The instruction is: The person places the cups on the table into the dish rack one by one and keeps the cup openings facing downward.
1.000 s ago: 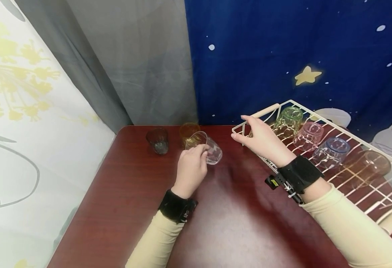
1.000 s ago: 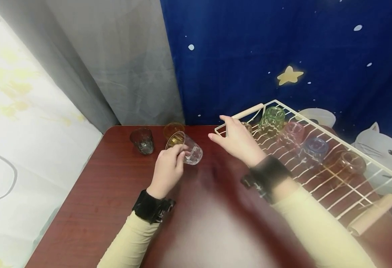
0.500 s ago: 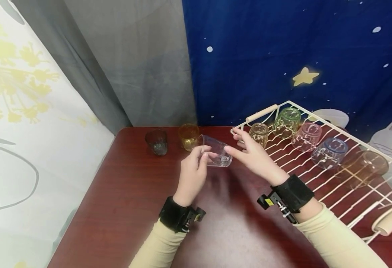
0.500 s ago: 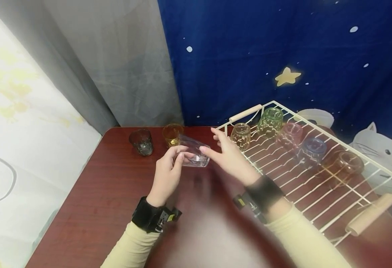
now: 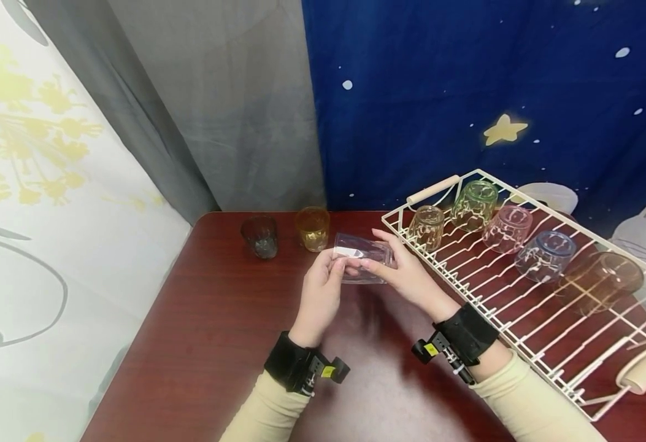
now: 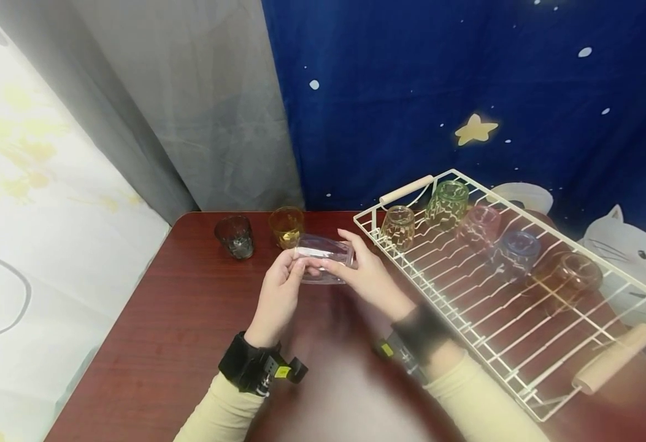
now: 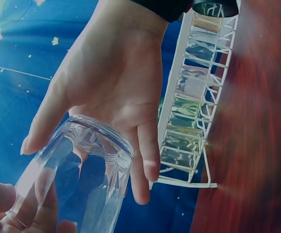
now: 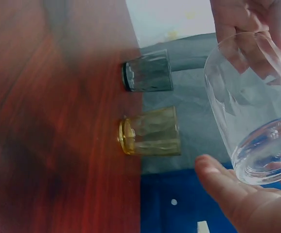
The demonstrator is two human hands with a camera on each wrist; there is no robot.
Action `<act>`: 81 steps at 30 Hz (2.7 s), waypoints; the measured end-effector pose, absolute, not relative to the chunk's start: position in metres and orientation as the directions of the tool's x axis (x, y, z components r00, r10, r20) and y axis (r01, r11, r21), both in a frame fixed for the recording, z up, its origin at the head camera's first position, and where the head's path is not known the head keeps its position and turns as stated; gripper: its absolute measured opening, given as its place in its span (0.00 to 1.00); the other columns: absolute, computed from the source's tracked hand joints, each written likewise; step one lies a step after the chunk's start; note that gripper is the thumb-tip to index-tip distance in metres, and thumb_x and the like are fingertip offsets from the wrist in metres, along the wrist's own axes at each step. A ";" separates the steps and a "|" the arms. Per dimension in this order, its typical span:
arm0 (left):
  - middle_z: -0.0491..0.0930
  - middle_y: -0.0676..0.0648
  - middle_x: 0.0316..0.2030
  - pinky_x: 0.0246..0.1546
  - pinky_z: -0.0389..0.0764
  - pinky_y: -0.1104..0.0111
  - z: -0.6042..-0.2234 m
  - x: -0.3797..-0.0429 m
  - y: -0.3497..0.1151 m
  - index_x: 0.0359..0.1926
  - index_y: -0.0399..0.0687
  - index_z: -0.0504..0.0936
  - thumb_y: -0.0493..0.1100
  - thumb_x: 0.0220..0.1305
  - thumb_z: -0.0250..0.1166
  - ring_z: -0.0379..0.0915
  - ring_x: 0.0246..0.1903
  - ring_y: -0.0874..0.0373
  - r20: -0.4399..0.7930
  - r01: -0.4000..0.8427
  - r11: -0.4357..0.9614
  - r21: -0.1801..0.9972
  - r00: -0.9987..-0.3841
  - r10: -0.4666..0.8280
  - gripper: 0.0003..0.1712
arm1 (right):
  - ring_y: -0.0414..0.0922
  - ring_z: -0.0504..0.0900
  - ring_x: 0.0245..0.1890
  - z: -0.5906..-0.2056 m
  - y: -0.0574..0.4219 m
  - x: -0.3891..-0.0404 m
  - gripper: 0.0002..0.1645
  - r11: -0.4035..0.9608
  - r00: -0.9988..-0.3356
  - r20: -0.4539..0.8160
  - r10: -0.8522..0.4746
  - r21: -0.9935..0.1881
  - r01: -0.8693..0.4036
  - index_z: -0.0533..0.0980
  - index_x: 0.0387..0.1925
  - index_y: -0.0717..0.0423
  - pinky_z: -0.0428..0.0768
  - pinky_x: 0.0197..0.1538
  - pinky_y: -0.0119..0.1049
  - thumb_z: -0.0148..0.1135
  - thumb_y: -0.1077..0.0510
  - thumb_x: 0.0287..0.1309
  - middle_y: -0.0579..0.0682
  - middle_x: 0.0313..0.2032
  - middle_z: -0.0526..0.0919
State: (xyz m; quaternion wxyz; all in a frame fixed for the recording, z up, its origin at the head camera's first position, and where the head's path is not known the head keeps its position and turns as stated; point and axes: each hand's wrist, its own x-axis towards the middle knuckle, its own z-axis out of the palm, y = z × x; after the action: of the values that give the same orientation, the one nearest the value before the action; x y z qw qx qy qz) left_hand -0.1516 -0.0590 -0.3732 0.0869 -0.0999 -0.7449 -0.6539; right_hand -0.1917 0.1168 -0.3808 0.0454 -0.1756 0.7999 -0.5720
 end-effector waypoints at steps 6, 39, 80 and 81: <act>0.85 0.35 0.41 0.48 0.81 0.69 -0.376 -0.150 -0.057 0.50 0.36 0.74 0.36 0.74 0.50 0.83 0.41 0.47 0.225 0.225 0.111 0.968 -0.974 0.014 0.11 | 0.57 0.71 0.66 -0.384 0.115 -0.189 0.37 0.260 -0.935 0.117 -0.335 -0.942 -0.211 0.56 0.72 0.58 0.75 0.60 0.38 0.59 0.56 0.67 0.66 0.65 0.69; 0.85 0.36 0.41 0.52 0.79 0.60 -0.372 -0.159 -0.064 0.54 0.37 0.72 0.34 0.73 0.51 0.82 0.48 0.48 0.200 0.216 0.189 0.958 -0.975 0.099 0.12 | 0.50 0.81 0.50 -0.350 0.121 -0.198 0.38 0.483 -0.950 0.117 -0.290 -0.839 -0.251 0.65 0.65 0.56 0.78 0.48 0.34 0.68 0.49 0.58 0.60 0.57 0.78; 0.83 0.44 0.48 0.53 0.79 0.58 -0.388 -0.205 -0.125 0.51 0.44 0.79 0.40 0.67 0.60 0.79 0.50 0.51 0.410 0.347 0.841 0.414 -0.897 0.168 0.13 | 0.61 0.73 0.59 -0.296 0.185 -0.217 0.45 0.755 -0.957 0.204 -0.206 -0.589 -0.288 0.67 0.63 0.57 0.68 0.59 0.58 0.74 0.43 0.49 0.63 0.60 0.74; 0.82 0.44 0.48 0.52 0.79 0.57 -0.389 -0.207 -0.129 0.51 0.44 0.79 0.39 0.67 0.60 0.79 0.51 0.50 0.416 0.340 0.850 0.402 -0.895 0.162 0.13 | 0.61 0.72 0.59 -0.295 0.190 -0.218 0.45 0.761 -0.960 0.194 -0.201 -0.586 -0.278 0.66 0.63 0.56 0.68 0.59 0.58 0.74 0.42 0.49 0.63 0.60 0.74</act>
State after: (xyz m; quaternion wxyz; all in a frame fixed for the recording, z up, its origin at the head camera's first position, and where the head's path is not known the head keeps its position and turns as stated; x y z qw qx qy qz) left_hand -0.2067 -0.1293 -0.3892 0.1865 -0.1331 -0.9436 -0.2391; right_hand -0.2178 0.1902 -0.2947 -0.0598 -0.1279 0.9365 -0.3209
